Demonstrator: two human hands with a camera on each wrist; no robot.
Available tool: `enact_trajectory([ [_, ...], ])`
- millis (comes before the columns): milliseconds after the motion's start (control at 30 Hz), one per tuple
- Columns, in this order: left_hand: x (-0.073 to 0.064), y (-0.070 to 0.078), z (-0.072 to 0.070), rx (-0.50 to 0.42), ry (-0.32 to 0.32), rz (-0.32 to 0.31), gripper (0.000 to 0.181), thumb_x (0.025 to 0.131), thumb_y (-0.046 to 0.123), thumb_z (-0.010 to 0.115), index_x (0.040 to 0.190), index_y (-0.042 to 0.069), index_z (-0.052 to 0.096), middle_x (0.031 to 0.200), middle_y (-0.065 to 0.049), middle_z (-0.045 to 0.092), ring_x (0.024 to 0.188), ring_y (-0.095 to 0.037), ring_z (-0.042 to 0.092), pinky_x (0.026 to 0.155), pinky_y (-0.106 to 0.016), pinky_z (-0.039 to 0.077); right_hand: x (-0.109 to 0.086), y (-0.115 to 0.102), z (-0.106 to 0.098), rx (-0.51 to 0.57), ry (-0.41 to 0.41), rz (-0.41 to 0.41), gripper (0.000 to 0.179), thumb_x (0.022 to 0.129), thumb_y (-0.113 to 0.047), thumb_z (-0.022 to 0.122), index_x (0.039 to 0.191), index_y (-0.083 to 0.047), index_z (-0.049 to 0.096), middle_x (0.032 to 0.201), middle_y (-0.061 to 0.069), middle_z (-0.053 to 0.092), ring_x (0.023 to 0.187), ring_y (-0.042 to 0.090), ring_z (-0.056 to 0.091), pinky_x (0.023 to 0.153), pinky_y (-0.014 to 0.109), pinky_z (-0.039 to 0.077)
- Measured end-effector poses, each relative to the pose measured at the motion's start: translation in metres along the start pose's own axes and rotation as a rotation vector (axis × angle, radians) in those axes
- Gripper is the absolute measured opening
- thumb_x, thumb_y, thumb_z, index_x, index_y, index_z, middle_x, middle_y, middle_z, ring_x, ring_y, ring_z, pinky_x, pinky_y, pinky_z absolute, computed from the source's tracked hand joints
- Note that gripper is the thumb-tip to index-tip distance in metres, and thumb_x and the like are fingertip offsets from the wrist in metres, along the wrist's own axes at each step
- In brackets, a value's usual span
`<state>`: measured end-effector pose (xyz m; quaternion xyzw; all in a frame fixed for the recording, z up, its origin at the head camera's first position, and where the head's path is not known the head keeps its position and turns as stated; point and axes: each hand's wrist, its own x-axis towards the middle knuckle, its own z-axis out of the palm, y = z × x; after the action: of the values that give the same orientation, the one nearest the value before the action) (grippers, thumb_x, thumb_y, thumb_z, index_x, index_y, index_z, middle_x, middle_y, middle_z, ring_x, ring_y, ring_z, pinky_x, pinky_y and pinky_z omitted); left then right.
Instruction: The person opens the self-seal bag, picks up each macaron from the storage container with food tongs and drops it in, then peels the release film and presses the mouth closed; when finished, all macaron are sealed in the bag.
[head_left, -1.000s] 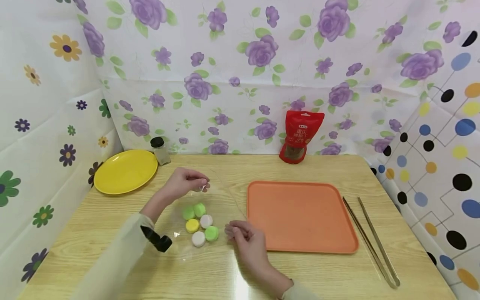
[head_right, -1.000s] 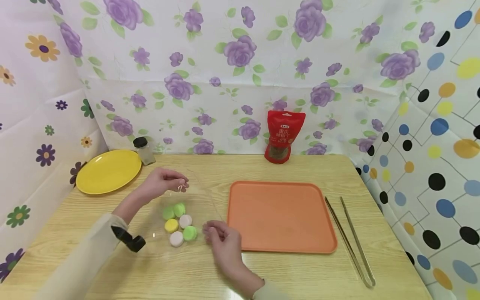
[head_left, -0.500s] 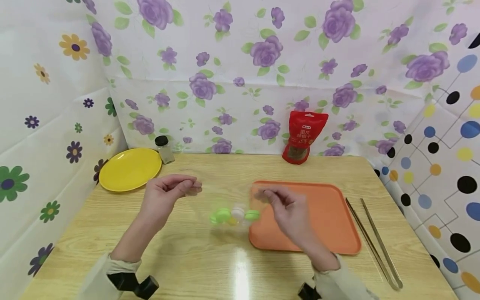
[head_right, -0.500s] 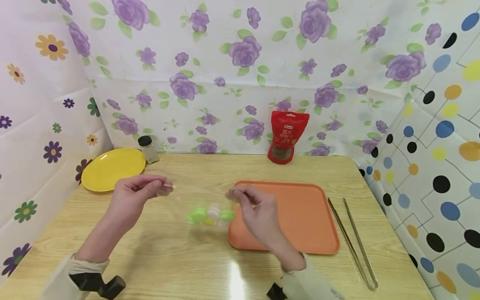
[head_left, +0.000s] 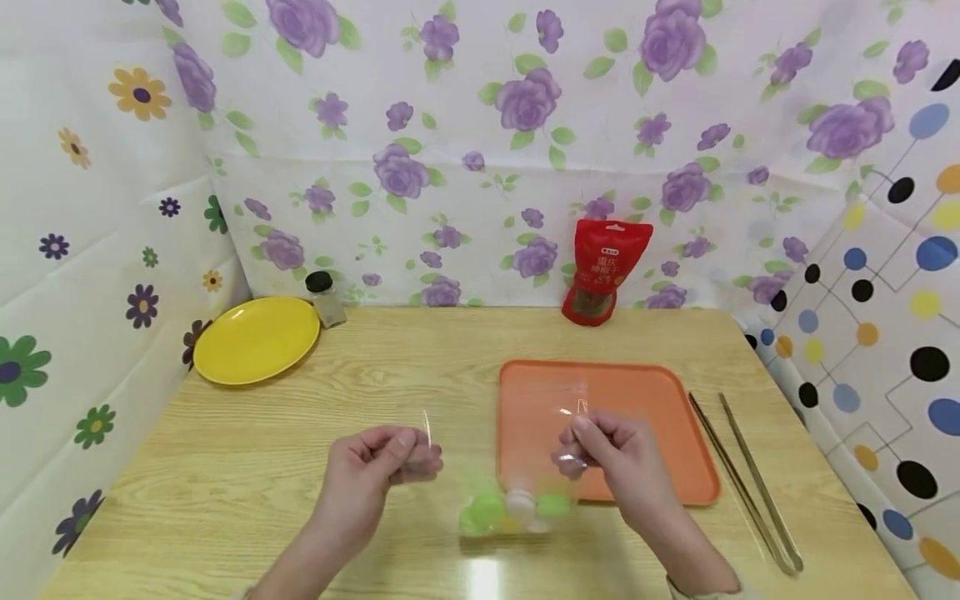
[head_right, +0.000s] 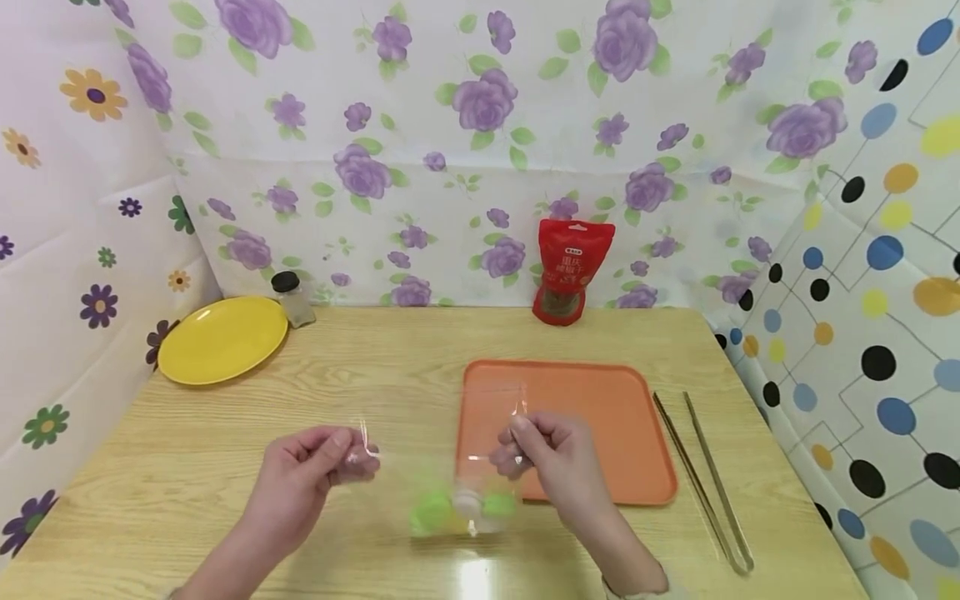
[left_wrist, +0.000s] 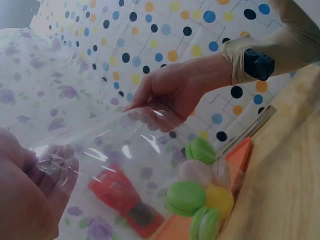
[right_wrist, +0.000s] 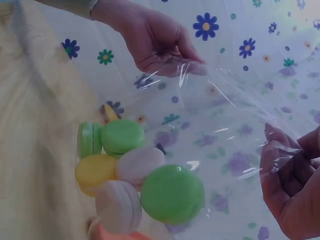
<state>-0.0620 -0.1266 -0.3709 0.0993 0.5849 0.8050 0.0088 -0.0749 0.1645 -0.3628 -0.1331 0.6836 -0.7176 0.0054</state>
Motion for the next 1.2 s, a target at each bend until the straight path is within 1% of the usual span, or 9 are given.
enact_trajectory([
  [167,-0.015,-0.014,0.013,0.035,0.054,0.009,0.025,0.1,0.003,0.06,0.102,-0.022,0.062,0.085,-0.015,0.075,0.076,-0.026,0.074,0.075,-0.044,0.059,-0.02,0.006,0.003,-0.009,0.141,0.018,0.036,0.105,-0.008,0.052,0.078,0.016,0.056,0.064,0.007,0.064,0.056,0.015,0.064,0.051,0.027,0.053],
  [433,-0.019,-0.03,0.025,0.043,0.005,0.042,0.031,0.099,0.0,0.059,0.124,-0.018,0.057,0.084,-0.017,0.074,0.078,-0.031,0.074,0.074,-0.047,0.059,-0.03,0.019,0.002,-0.175,0.39,0.093,0.035,0.099,0.002,0.054,0.064,0.006,0.054,0.053,0.007,0.054,0.045,0.01,0.048,0.041,0.021,0.04],
  [533,-0.022,-0.033,0.028,0.042,0.014,0.072,0.032,0.099,-0.002,0.058,0.127,-0.017,0.057,0.083,-0.02,0.073,0.078,-0.031,0.074,0.072,-0.048,0.059,-0.03,0.024,0.004,-0.42,0.42,-0.195,0.017,0.095,0.001,0.059,0.078,0.005,0.06,0.068,0.008,0.06,0.056,0.013,0.05,0.05,0.018,0.04],
  [667,-0.023,-0.037,0.03,0.065,0.031,0.18,0.027,0.097,-0.007,0.058,0.124,-0.01,0.064,0.083,-0.023,0.072,0.075,-0.028,0.074,0.071,-0.046,0.059,-0.017,0.015,0.026,-0.74,0.529,-0.867,0.015,0.09,-0.007,0.061,0.091,0.008,0.063,0.083,0.016,0.058,0.071,0.025,0.051,0.065,0.02,0.043],
  [733,-0.023,-0.04,0.031,0.076,0.024,0.257,0.03,0.095,-0.012,0.058,0.123,-0.005,0.066,0.082,-0.025,0.071,0.075,-0.026,0.074,0.072,-0.044,0.058,-0.008,0.003,0.044,-0.766,0.474,-1.124,0.02,0.093,-0.01,0.058,0.087,0.009,0.064,0.082,0.018,0.057,0.07,0.027,0.051,0.064,0.022,0.042],
  [800,-0.023,-0.043,0.032,0.084,0.01,0.331,0.034,0.093,-0.016,0.057,0.123,-0.004,0.067,0.082,-0.024,0.071,0.075,-0.024,0.074,0.072,-0.042,0.058,-0.003,-0.007,0.063,-0.751,0.352,-1.242,0.02,0.096,-0.008,0.059,0.084,0.005,0.067,0.08,0.014,0.06,0.066,0.023,0.052,0.06,0.022,0.043],
  [900,-0.025,-0.047,0.035,0.094,-0.029,0.406,0.037,0.091,-0.021,0.057,0.125,-0.008,0.064,0.085,-0.022,0.073,0.078,-0.023,0.074,0.07,-0.039,0.059,0.0,-0.014,0.082,-0.775,0.213,-1.2,0.019,0.101,-0.011,0.059,0.091,0.001,0.071,0.083,0.008,0.063,0.066,0.018,0.052,0.059,0.023,0.042],
  [1033,-0.027,-0.05,0.038,0.105,-0.082,0.432,0.039,0.089,-0.021,0.059,0.126,-0.01,0.063,0.087,-0.02,0.073,0.079,-0.023,0.074,0.067,-0.03,0.059,-0.001,-0.01,0.088,-0.825,0.183,-1.075,0.021,0.103,-0.017,0.058,0.095,-0.003,0.073,0.084,0.004,0.063,0.067,0.018,0.052,0.059,0.025,0.042],
  [1200,-0.026,-0.05,0.036,0.108,-0.157,0.481,0.046,0.089,-0.021,0.06,0.131,-0.004,0.062,0.086,-0.025,0.072,0.081,-0.021,0.074,0.072,-0.03,0.059,0.0,-0.004,0.083,-0.828,0.161,-1.055,0.02,0.102,-0.018,0.061,0.096,-0.005,0.074,0.085,0.003,0.063,0.069,0.019,0.054,0.06,0.027,0.044],
])
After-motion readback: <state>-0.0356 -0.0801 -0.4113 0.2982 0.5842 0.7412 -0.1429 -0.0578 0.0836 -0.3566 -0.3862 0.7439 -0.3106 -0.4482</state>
